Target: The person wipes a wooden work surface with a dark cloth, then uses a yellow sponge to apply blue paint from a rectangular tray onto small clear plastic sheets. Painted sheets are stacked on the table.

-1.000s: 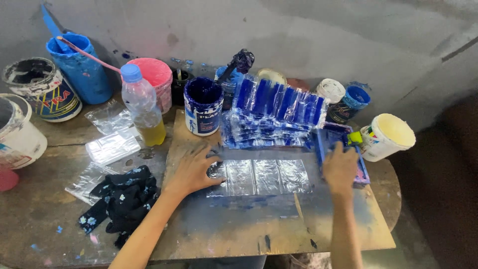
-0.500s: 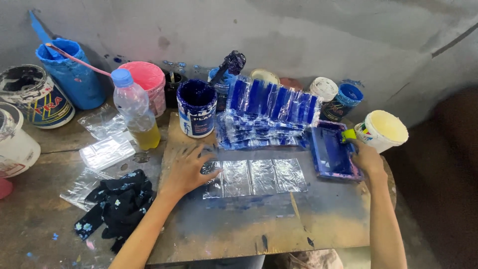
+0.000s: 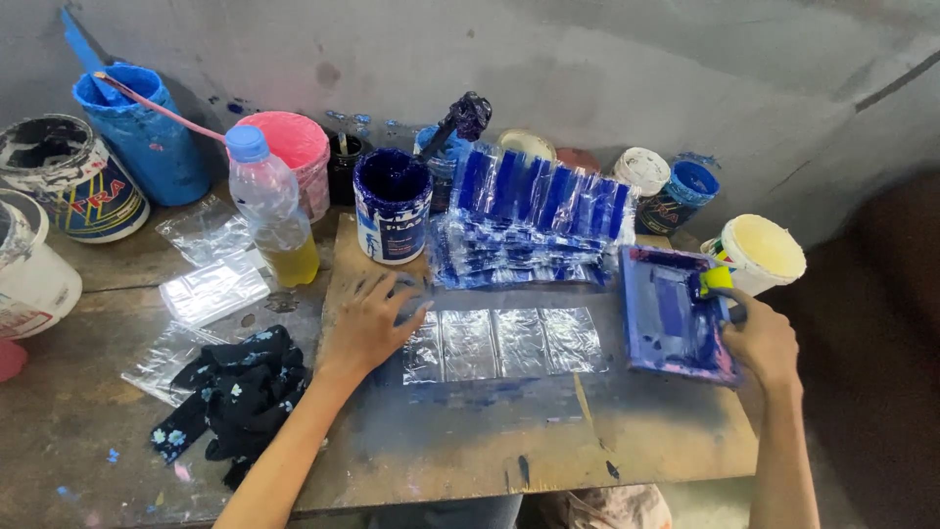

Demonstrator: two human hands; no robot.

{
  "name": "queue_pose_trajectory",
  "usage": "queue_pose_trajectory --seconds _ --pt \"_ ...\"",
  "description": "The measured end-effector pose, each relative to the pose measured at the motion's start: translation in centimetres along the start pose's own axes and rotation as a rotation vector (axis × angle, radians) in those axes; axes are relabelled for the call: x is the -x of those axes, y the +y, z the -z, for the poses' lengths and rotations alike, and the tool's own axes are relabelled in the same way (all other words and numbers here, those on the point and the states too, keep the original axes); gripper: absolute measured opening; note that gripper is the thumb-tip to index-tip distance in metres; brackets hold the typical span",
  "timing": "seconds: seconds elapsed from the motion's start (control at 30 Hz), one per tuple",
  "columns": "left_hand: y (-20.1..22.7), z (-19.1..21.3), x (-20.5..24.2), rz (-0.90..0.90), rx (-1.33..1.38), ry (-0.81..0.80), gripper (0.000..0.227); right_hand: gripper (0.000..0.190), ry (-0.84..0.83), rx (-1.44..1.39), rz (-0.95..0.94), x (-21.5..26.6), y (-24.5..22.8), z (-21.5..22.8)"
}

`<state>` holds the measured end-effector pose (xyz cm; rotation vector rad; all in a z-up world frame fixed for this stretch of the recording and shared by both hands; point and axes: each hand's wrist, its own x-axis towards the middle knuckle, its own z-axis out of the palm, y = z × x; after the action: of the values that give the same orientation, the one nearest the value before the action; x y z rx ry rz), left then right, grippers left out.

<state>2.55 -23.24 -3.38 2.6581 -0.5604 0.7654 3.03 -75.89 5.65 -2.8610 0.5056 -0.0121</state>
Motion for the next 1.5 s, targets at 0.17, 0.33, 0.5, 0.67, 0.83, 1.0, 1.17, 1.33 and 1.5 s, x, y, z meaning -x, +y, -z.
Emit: queue_pose_trajectory --seconds 0.17,0.33,0.5,0.67,0.83,1.0,1.17,1.33,1.5 --pt "0.3 0.7 -0.4 0.031 0.061 0.115 0.028 0.060 0.006 -0.092 0.020 6.2 -6.0 3.2" --pt "-0.1 1.6 -1.1 0.075 0.107 0.291 0.022 0.051 -0.018 -0.117 0.216 9.7 -11.9 0.6" --pt "-0.8 2.0 -1.3 0.392 0.302 0.117 0.039 0.048 -0.009 -0.320 0.511 12.9 -18.6 -4.3" --pt "-2.0 1.6 -0.9 0.466 0.273 0.062 0.042 0.052 -0.124 -0.416 0.573 14.6 -22.4 -7.9" --pt "-2.4 2.0 -1.1 0.579 0.306 -0.061 0.051 0.054 -0.089 -0.350 0.633 14.9 -23.7 -10.5" --pt "-2.3 1.8 -1.1 0.619 0.267 -0.165 0.043 0.054 -0.118 -0.348 0.589 14.4 -23.8 -12.9" --pt "-2.3 2.3 -1.0 0.641 0.288 -0.175 0.043 0.053 -0.123 -0.351 0.582 14.9 -24.7 -11.9" --pt "-2.8 2.3 -0.9 0.630 0.269 -0.174 0.041 0.052 -0.110 -0.338 0.622 14.8 -24.8 -12.3" --pt "-3.0 2.1 -0.9 0.664 0.235 -0.198 0.041 0.052 -0.111 -0.344 0.635 14.6 -25.0 -12.6"
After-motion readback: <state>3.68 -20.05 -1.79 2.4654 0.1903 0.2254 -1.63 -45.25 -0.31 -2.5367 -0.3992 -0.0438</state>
